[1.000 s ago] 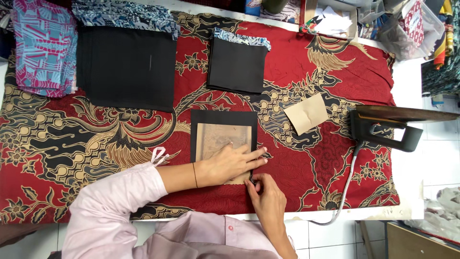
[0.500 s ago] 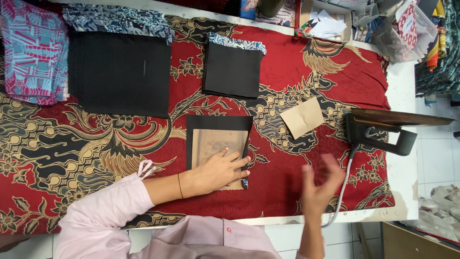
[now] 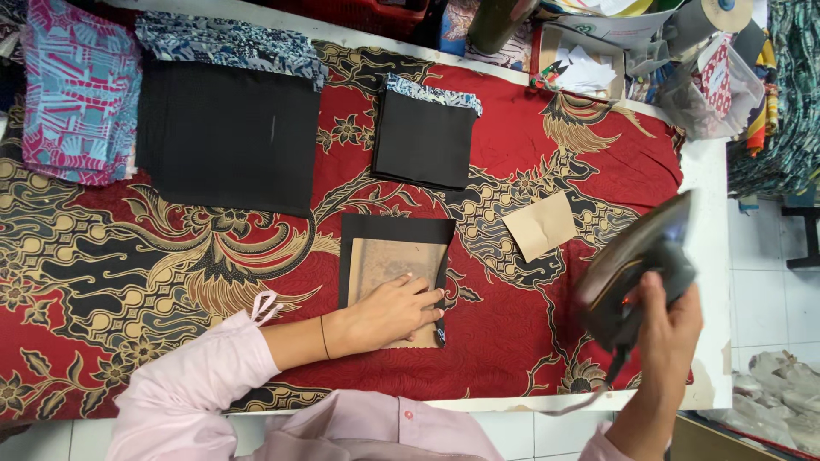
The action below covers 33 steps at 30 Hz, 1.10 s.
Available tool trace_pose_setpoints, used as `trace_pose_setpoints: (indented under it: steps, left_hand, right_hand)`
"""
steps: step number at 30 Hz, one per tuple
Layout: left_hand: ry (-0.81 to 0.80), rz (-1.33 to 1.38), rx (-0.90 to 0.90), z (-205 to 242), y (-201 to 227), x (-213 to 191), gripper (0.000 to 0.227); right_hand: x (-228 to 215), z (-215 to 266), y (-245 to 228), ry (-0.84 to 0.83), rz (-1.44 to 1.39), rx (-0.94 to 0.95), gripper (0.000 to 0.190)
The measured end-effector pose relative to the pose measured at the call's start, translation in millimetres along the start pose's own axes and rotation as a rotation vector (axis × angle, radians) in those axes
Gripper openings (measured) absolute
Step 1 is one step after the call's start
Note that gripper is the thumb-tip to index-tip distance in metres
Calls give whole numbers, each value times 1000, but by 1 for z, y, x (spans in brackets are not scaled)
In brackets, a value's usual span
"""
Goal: The person irons small black fabric pieces on a patterned red cloth using a brown cardboard template and a steam iron. They repeatedly place the template, press with the iron, fold the fabric edges, and stack the finished pieces.
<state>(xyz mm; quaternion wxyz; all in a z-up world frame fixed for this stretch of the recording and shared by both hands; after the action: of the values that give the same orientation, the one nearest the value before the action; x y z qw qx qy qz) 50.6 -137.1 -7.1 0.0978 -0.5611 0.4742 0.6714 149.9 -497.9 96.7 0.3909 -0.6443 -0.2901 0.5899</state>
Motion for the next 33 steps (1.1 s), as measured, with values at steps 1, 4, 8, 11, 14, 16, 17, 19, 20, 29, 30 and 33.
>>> trace_pose_setpoints:
  steps: [1, 4, 8, 11, 14, 16, 17, 19, 20, 29, 30, 33]
  left_hand:
    - [-2, -2, -2, 0, 0, 0, 64]
    - [16, 1, -2, -1, 1, 0, 64]
    - [99, 34, 3, 2, 0, -4, 58]
    - [110, 67, -7, 3, -2, -5, 49]
    - [107, 120, -12, 4, -4, -8, 50]
    - [56, 202, -56, 5, -10, -9, 52]
    - [35, 237, -77, 4, -15, -11, 53]
    - [62, 145, -137, 4, -21, -19, 69]
    - [74, 99, -169, 5, -23, -23, 77]
    - [23, -74, -304, 0, -29, -38, 101]
    - [19, -89, -307, 0, -29, -38, 101]
    - [13, -123, -311, 1, -28, -40, 102]
  right_hand:
    - [6, 17, -14, -55, 192, 115, 26]
    - [50, 62, -41, -295, 774, 295, 40]
    - [107, 107, -57, -555, 792, 247, 47]
    - [130, 127, -52, -658, 842, 249, 49]
    - [141, 136, -48, -619, 976, 150, 49]
    - [142, 141, -45, -578, 1034, 116, 48]
    - [143, 141, -44, -564, 1035, 115, 48]
    - [145, 139, -44, -542, 1022, 113, 48]
    - [146, 137, -44, -534, 1010, 112, 49]
    - [162, 115, -53, -555, 985, 148, 50]
    - [164, 111, -56, -554, 976, 143, 50]
    - [172, 99, -63, -558, 987, 105, 50]
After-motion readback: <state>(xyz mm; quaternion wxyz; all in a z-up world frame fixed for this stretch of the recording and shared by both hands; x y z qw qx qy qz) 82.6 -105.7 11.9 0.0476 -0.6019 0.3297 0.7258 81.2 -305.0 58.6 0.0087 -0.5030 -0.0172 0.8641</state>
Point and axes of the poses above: each hand's wrist, its own z-axis away from the middle knuckle, its own x-axis out of the palm, y = z × x, the point moved 4 cm from there along -z, towards the middle knuckle, and after that the axes turned 1 degree about -y, right-handed, at the moved point
